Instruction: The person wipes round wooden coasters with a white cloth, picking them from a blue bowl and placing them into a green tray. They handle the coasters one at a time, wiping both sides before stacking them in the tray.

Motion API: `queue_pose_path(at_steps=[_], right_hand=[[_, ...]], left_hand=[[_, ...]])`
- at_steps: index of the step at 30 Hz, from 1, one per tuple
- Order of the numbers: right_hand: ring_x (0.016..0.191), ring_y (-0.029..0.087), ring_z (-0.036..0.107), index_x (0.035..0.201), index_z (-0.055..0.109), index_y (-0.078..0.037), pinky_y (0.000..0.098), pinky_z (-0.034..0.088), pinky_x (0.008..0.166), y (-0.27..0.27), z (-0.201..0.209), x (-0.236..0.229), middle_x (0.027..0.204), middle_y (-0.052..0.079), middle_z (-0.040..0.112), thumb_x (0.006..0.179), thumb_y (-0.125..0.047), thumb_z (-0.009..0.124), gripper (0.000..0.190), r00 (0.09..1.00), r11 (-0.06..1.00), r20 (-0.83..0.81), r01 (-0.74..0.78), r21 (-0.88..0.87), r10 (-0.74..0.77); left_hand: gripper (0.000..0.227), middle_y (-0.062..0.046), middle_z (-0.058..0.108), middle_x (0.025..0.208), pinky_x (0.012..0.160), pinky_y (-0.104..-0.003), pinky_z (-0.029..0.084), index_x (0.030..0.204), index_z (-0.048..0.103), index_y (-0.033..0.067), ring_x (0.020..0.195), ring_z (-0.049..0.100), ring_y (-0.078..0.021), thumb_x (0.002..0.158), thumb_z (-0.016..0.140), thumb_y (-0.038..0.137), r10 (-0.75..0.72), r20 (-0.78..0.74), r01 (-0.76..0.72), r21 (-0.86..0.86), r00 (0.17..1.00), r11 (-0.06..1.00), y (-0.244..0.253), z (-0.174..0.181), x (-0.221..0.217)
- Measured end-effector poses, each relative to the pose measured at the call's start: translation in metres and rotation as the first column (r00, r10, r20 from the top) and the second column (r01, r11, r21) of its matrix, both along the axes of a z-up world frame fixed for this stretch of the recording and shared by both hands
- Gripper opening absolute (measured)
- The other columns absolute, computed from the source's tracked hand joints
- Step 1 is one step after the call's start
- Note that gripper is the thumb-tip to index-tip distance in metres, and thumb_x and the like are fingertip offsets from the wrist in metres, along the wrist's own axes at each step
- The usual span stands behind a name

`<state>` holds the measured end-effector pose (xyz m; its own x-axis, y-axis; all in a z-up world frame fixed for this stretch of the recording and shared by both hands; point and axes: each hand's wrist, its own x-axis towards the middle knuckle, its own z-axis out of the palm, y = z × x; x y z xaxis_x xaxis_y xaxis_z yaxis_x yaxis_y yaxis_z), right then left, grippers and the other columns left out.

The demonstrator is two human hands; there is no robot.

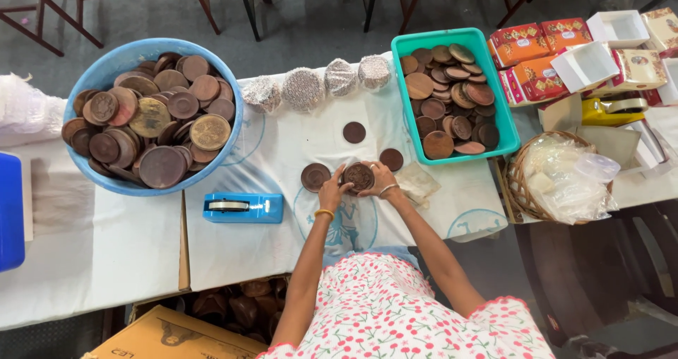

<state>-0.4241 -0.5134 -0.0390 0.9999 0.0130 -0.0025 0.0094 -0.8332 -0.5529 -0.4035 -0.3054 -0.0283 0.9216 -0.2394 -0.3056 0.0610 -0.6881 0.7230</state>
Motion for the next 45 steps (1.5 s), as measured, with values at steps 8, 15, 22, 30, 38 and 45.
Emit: queue_pose_path(at_steps=[8,15,22,30,38,45], right_hand=[[0.121,0.034,0.062,0.139,0.056,-0.015,0.0405,0.051,0.104,0.005,0.017,0.008,0.134,0.015,0.061,0.039,-0.029,0.103,0.111,0.993,0.999,-0.104,-0.051,-0.009,0.05],[0.121,0.036,0.062,0.141,0.054,-0.015,0.0419,0.051,0.102,0.006,0.016,0.007,0.136,0.014,0.06,0.039,-0.028,0.103,0.114,0.994,0.997,-0.091,-0.068,-0.044,0.063],[0.12,0.033,0.063,0.142,0.053,-0.018,0.0436,0.053,0.1,0.007,0.029,0.01,0.135,0.012,0.062,0.043,-0.036,0.102,0.112,0.984,0.988,-0.16,-0.094,-0.12,0.074],[0.121,0.033,0.064,0.141,0.054,-0.018,0.0444,0.052,0.101,0.004,0.018,0.007,0.135,0.011,0.063,0.043,-0.037,0.101,0.11,0.993,0.995,-0.108,-0.064,-0.072,0.056],[0.12,0.035,0.063,0.134,0.056,-0.009,0.0443,0.052,0.101,-0.022,0.048,-0.001,0.13,0.014,0.064,0.049,-0.047,0.1,0.103,0.972,0.99,0.199,0.107,0.09,-0.123],[0.125,0.038,0.059,0.138,0.051,0.002,0.0465,0.049,0.107,-0.172,0.011,0.023,0.132,0.021,0.062,0.055,-0.059,0.096,0.112,0.691,0.81,0.458,0.574,0.122,-0.559]], left_hand=[[0.059,-0.018,0.068,0.132,0.093,-0.039,0.058,0.142,0.059,0.011,0.113,0.073,-0.0281,0.088,0.077,0.025,0.019,0.072,0.017,-0.465,0.997,0.885,0.008,-0.084,0.009],[0.055,-0.015,0.074,0.123,0.094,-0.044,0.055,0.135,0.068,0.0223,0.112,0.068,-0.0372,0.081,0.081,0.028,0.12,-0.05,-0.125,-0.105,0.991,0.987,-0.007,-0.034,0.015],[0.055,-0.019,0.075,0.112,0.089,-0.049,0.055,0.139,0.064,0.0243,0.106,0.069,-0.0401,0.086,0.075,0.027,0.098,-0.031,-0.098,-0.005,0.995,0.995,-0.016,-0.058,0.011],[0.054,-0.017,0.072,0.118,0.089,-0.045,0.057,0.137,0.061,0.0154,0.105,0.072,-0.0378,0.087,0.075,0.029,0.091,0.064,-0.067,-0.307,0.994,0.949,-0.012,-0.078,0.009],[0.071,-0.02,0.071,0.124,0.096,-0.044,0.052,0.15,0.044,0.0038,0.114,0.067,-0.038,0.098,0.068,0.047,0.12,0.029,-0.105,-0.323,0.992,0.941,-0.008,-0.098,0.012],[0.064,-0.02,0.072,0.121,0.094,-0.041,0.054,0.139,0.059,0.0022,0.111,0.071,-0.0345,0.093,0.07,0.045,0.085,0.092,-0.053,-0.307,0.992,0.95,-0.008,-0.1,0.018]])
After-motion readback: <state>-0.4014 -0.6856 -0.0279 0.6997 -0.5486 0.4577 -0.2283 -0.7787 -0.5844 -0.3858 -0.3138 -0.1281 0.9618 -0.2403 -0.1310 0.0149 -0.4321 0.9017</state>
